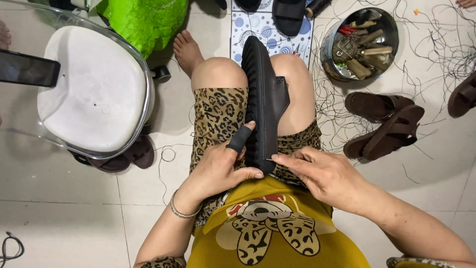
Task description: Hand-sewing the sole of a sandal using a needle and thread to repair or assemble it.
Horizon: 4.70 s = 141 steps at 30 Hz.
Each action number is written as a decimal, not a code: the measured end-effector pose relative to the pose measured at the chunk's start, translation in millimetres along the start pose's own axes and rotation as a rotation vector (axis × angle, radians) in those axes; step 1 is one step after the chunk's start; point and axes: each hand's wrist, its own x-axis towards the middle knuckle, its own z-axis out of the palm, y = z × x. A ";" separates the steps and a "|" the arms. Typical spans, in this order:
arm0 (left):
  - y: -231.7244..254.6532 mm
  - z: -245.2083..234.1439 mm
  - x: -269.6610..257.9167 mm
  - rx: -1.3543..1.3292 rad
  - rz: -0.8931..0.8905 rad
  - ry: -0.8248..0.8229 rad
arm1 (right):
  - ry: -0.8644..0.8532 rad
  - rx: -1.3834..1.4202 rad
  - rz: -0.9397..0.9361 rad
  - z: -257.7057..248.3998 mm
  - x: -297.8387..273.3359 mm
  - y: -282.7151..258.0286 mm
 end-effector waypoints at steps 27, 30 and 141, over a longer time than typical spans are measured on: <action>-10.7 24.6 16.6 0.166 0.068 0.121 | -0.108 -0.370 0.055 -18.6 -2.3 -3.8; -13.2 24.3 15.7 0.160 0.081 0.116 | -0.008 -0.266 0.050 -12.0 -6.8 2.9; 18.7 -1.3 -8.3 0.263 -0.145 -0.062 | -0.193 -0.429 0.196 -41.7 -54.1 35.2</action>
